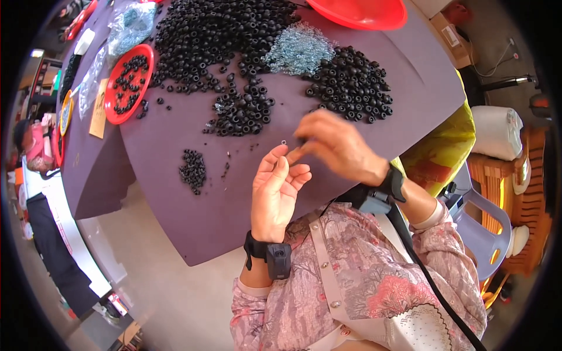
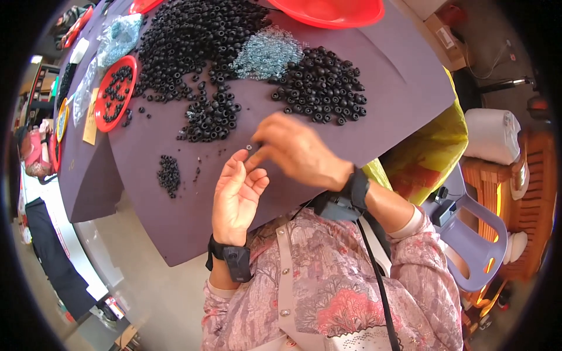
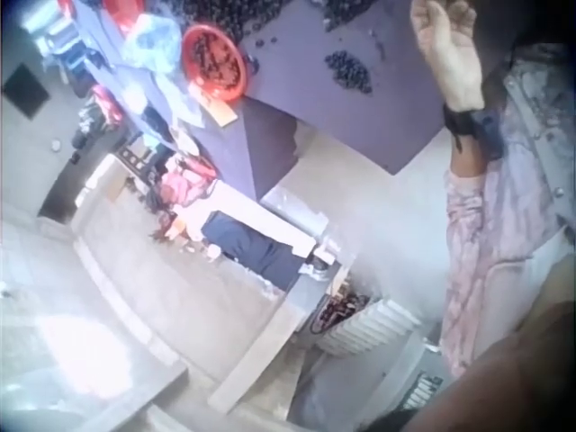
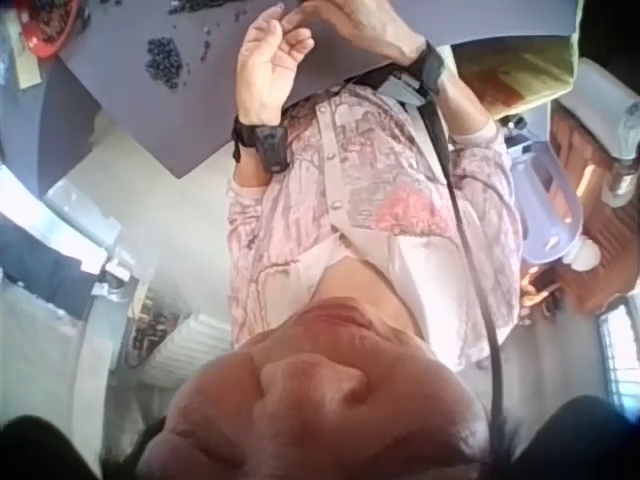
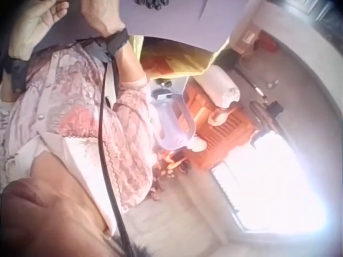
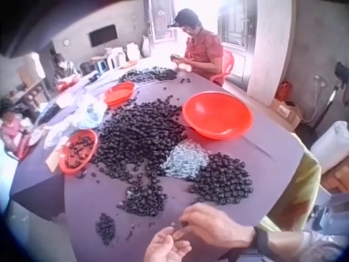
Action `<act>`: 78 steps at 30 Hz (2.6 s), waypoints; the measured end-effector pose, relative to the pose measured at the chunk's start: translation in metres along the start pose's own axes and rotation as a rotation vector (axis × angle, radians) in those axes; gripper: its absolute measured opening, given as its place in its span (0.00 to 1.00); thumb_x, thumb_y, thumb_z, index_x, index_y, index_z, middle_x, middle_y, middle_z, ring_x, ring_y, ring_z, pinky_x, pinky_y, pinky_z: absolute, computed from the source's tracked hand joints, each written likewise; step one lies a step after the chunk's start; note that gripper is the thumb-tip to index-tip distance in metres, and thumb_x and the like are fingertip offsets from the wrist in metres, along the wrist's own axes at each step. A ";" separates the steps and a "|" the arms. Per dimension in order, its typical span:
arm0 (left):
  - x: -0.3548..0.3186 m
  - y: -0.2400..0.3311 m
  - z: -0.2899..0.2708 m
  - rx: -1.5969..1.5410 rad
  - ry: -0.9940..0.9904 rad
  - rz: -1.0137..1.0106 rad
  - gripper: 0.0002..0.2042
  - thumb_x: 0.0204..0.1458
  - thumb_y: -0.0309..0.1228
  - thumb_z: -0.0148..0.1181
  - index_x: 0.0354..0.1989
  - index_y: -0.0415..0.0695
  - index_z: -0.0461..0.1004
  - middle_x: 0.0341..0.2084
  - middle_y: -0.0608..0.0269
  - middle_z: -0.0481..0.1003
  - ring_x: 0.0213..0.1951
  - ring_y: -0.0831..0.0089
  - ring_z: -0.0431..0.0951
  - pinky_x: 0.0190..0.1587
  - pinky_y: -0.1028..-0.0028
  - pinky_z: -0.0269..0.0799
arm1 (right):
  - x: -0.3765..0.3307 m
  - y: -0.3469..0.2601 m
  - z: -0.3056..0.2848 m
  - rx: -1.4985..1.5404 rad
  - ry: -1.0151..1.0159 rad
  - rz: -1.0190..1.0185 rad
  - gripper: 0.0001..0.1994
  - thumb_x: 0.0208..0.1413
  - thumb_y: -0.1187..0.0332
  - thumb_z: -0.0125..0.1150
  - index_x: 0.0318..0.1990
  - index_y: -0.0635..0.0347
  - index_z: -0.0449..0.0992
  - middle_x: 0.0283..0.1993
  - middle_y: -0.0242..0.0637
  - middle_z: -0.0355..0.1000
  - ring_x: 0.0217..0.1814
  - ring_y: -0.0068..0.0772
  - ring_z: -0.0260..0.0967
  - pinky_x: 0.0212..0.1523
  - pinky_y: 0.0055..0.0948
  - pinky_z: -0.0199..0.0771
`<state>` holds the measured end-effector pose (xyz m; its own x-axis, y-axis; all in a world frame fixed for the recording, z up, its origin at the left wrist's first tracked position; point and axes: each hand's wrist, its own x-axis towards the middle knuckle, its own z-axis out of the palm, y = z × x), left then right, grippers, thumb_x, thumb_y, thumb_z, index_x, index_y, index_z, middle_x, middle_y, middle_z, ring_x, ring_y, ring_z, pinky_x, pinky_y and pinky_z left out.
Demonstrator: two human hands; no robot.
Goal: The person picks up a black bead and a small metal piece by hand, then presses the metal piece into the bead. They repeat this process for several pieces, occasionally sorting through the pile of beads on the table.
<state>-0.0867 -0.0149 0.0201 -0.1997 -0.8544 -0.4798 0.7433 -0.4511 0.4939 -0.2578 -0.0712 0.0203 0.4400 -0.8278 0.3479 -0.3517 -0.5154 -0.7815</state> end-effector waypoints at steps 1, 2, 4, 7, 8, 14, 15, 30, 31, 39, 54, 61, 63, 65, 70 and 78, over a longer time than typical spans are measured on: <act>-0.001 0.001 -0.006 -0.007 0.012 0.017 0.08 0.58 0.29 0.50 0.45 0.45 0.69 0.37 0.59 0.75 0.34 0.73 0.76 0.41 0.72 0.72 | 0.004 0.005 -0.011 -0.207 0.069 -0.052 0.14 0.43 0.80 0.59 0.40 0.64 0.72 0.42 0.44 0.67 0.45 0.46 0.66 0.43 0.36 0.69; -0.001 0.002 -0.016 -0.014 0.002 0.014 0.08 0.58 0.28 0.50 0.45 0.45 0.69 0.37 0.58 0.74 0.34 0.73 0.76 0.40 0.72 0.72 | 0.006 0.017 -0.022 -0.331 0.132 -0.063 0.15 0.42 0.81 0.60 0.41 0.63 0.72 0.43 0.45 0.67 0.45 0.47 0.65 0.44 0.36 0.68; -0.002 0.003 -0.031 -0.060 0.013 0.033 0.06 0.57 0.28 0.52 0.41 0.43 0.70 0.35 0.58 0.75 0.31 0.72 0.77 0.37 0.72 0.74 | 0.015 0.025 -0.044 -0.510 0.195 -0.077 0.16 0.42 0.82 0.59 0.41 0.62 0.72 0.44 0.43 0.66 0.46 0.47 0.63 0.46 0.37 0.65; -0.001 0.006 -0.042 -0.050 0.027 0.048 0.06 0.57 0.25 0.51 0.41 0.44 0.70 0.36 0.59 0.74 0.32 0.73 0.74 0.37 0.72 0.71 | 0.022 0.043 -0.062 -0.684 0.149 -0.076 0.13 0.45 0.79 0.59 0.41 0.62 0.72 0.43 0.39 0.66 0.45 0.44 0.62 0.47 0.36 0.62; -0.002 0.008 -0.043 -0.054 0.035 0.064 0.06 0.57 0.25 0.51 0.41 0.44 0.70 0.36 0.59 0.74 0.32 0.73 0.74 0.37 0.72 0.71 | 0.021 0.050 -0.063 -0.674 0.144 -0.092 0.13 0.45 0.79 0.59 0.41 0.62 0.72 0.43 0.39 0.66 0.45 0.44 0.62 0.47 0.36 0.62; -0.004 0.014 -0.049 -0.080 0.060 0.075 0.05 0.57 0.24 0.50 0.40 0.44 0.70 0.33 0.61 0.74 0.30 0.74 0.74 0.35 0.73 0.71 | 0.021 0.064 -0.059 -0.711 0.155 0.009 0.11 0.49 0.76 0.57 0.42 0.62 0.72 0.43 0.40 0.67 0.46 0.44 0.62 0.48 0.36 0.62; -0.004 0.015 -0.049 -0.076 0.056 0.069 0.05 0.57 0.24 0.50 0.40 0.44 0.70 0.32 0.61 0.74 0.30 0.74 0.74 0.35 0.73 0.71 | 0.021 0.064 -0.059 -0.712 0.151 0.005 0.11 0.49 0.76 0.57 0.42 0.62 0.72 0.43 0.40 0.67 0.46 0.44 0.62 0.48 0.36 0.62; -0.003 0.028 -0.060 -0.141 0.071 0.114 0.06 0.56 0.23 0.51 0.39 0.44 0.71 0.32 0.60 0.75 0.29 0.73 0.74 0.35 0.72 0.71 | 0.061 0.002 0.026 -0.412 0.022 -0.172 0.09 0.39 0.78 0.61 0.32 0.60 0.74 0.32 0.36 0.68 0.36 0.40 0.63 0.38 0.34 0.64; -0.004 0.030 -0.063 -0.138 0.097 0.138 0.06 0.56 0.23 0.51 0.40 0.44 0.71 0.32 0.59 0.75 0.29 0.73 0.74 0.34 0.72 0.71 | 0.069 -0.002 0.042 -0.378 -0.026 -0.174 0.09 0.40 0.76 0.61 0.33 0.59 0.74 0.33 0.35 0.68 0.37 0.39 0.63 0.38 0.34 0.64; -0.011 0.032 -0.070 -0.162 0.094 0.166 0.06 0.55 0.24 0.52 0.41 0.43 0.71 0.33 0.58 0.75 0.29 0.72 0.75 0.35 0.72 0.71 | 0.102 -0.005 0.094 -0.631 -0.156 -0.245 0.08 0.42 0.73 0.61 0.33 0.56 0.74 0.31 0.33 0.66 0.34 0.37 0.60 0.37 0.32 0.61; -0.009 0.011 -0.056 -0.048 -0.011 0.074 0.08 0.56 0.29 0.54 0.41 0.38 0.73 0.33 0.58 0.76 0.30 0.74 0.76 0.34 0.76 0.74 | -0.003 -0.042 0.039 -0.034 -0.083 0.068 0.12 0.42 0.81 0.61 0.37 0.63 0.73 0.36 0.41 0.69 0.33 0.41 0.67 0.32 0.32 0.68; -0.005 0.008 -0.051 -0.142 -0.071 0.039 0.08 0.56 0.25 0.53 0.43 0.39 0.73 0.39 0.55 0.75 0.35 0.74 0.76 0.40 0.75 0.74 | 0.000 -0.012 0.033 -0.169 -0.010 0.089 0.10 0.46 0.81 0.57 0.38 0.64 0.73 0.36 0.42 0.68 0.32 0.42 0.68 0.32 0.31 0.70; -0.008 0.009 -0.048 -0.137 -0.066 0.044 0.08 0.56 0.25 0.53 0.43 0.39 0.73 0.39 0.55 0.75 0.35 0.74 0.76 0.41 0.75 0.74 | 0.007 -0.011 0.039 -0.278 -0.008 0.070 0.10 0.46 0.80 0.57 0.38 0.63 0.73 0.35 0.41 0.68 0.34 0.44 0.69 0.32 0.33 0.70; -0.011 0.010 -0.045 -0.136 -0.060 0.055 0.09 0.55 0.24 0.53 0.43 0.38 0.73 0.40 0.55 0.74 0.36 0.74 0.76 0.42 0.75 0.74 | 0.009 -0.003 0.042 -0.311 -0.049 0.059 0.09 0.46 0.79 0.58 0.38 0.63 0.73 0.35 0.41 0.68 0.34 0.44 0.69 0.33 0.34 0.70; -0.012 0.010 -0.052 -0.128 -0.072 0.100 0.10 0.55 0.23 0.53 0.45 0.39 0.72 0.40 0.55 0.74 0.35 0.74 0.76 0.39 0.77 0.73 | 0.010 0.003 0.040 -0.315 -0.059 0.032 0.07 0.46 0.80 0.57 0.35 0.64 0.74 0.32 0.41 0.68 0.31 0.42 0.69 0.31 0.32 0.70; -0.008 0.012 -0.046 -0.170 -0.046 0.111 0.10 0.55 0.24 0.53 0.45 0.38 0.72 0.37 0.59 0.75 0.34 0.73 0.77 0.38 0.76 0.74 | 0.008 -0.042 0.039 0.282 -0.034 0.288 0.07 0.47 0.80 0.57 0.35 0.66 0.75 0.32 0.37 0.72 0.31 0.24 0.70 0.33 0.22 0.69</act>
<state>-0.0467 -0.0012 -0.0037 -0.1367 -0.9091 -0.3936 0.8588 -0.3068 0.4103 -0.2075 -0.0472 0.0357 0.3851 -0.9194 0.0802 -0.2261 -0.1782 -0.9577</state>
